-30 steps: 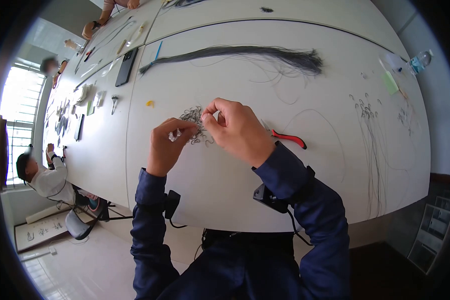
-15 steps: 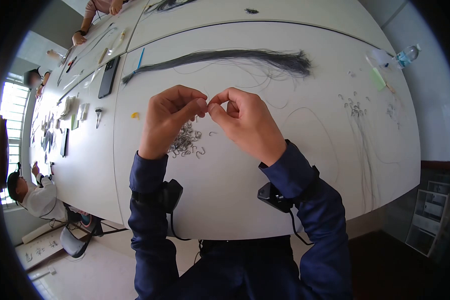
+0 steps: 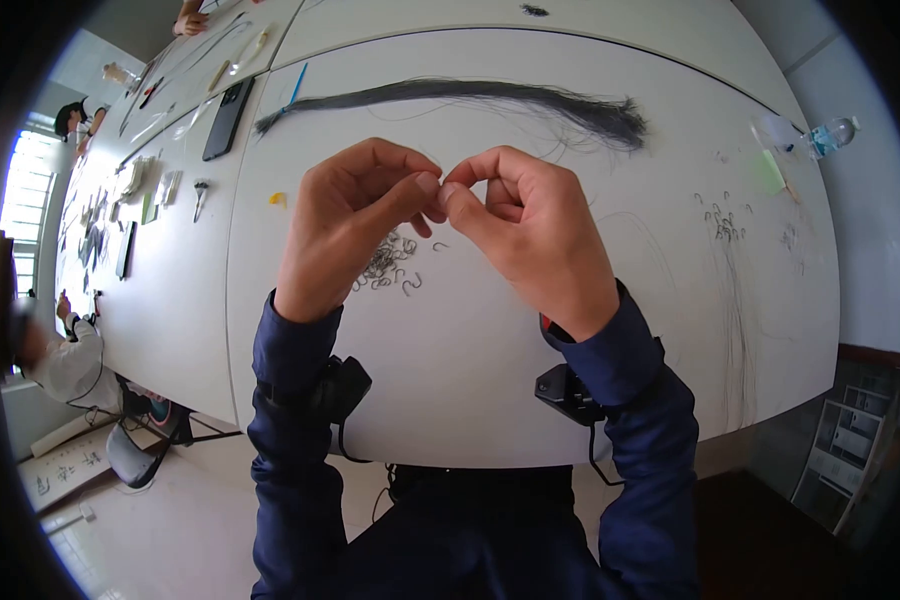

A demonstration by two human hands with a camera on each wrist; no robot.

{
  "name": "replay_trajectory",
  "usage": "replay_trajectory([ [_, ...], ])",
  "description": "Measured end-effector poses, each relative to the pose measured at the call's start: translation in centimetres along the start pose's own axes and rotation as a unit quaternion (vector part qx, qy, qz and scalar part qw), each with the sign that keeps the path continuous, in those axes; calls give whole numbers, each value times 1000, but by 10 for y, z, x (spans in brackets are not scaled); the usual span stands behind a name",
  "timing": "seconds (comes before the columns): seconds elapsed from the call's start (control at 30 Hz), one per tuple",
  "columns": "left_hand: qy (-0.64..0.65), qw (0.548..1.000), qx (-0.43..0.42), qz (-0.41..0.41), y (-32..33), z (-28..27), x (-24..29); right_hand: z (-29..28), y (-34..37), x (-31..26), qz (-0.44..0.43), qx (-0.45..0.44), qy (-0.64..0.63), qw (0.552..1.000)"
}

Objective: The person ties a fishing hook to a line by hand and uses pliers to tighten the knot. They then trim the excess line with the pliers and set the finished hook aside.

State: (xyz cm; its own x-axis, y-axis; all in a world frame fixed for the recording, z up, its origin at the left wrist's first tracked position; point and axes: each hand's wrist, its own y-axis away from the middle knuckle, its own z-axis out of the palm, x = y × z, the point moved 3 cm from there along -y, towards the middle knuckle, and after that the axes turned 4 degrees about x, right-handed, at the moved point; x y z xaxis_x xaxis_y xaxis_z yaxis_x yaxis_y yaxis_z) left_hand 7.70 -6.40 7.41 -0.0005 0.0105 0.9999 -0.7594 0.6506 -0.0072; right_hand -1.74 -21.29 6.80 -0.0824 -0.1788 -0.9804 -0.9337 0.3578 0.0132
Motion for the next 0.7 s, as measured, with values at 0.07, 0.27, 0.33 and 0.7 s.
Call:
replay_trajectory([
  [0.07,24,1000,-4,2,0,1,0,1,-1,2,-7,5,-5,1000],
  [0.27,49,999,3,10,4,6,1,-2,0,-1,-39,40,24,998],
  [0.33,55,998,4,7,4,7,1,-2,1,0,-54,41,25,997],
  [0.7,104,994,12,-16,9,14,9,-8,7,-21,-61,31,76,995],
])
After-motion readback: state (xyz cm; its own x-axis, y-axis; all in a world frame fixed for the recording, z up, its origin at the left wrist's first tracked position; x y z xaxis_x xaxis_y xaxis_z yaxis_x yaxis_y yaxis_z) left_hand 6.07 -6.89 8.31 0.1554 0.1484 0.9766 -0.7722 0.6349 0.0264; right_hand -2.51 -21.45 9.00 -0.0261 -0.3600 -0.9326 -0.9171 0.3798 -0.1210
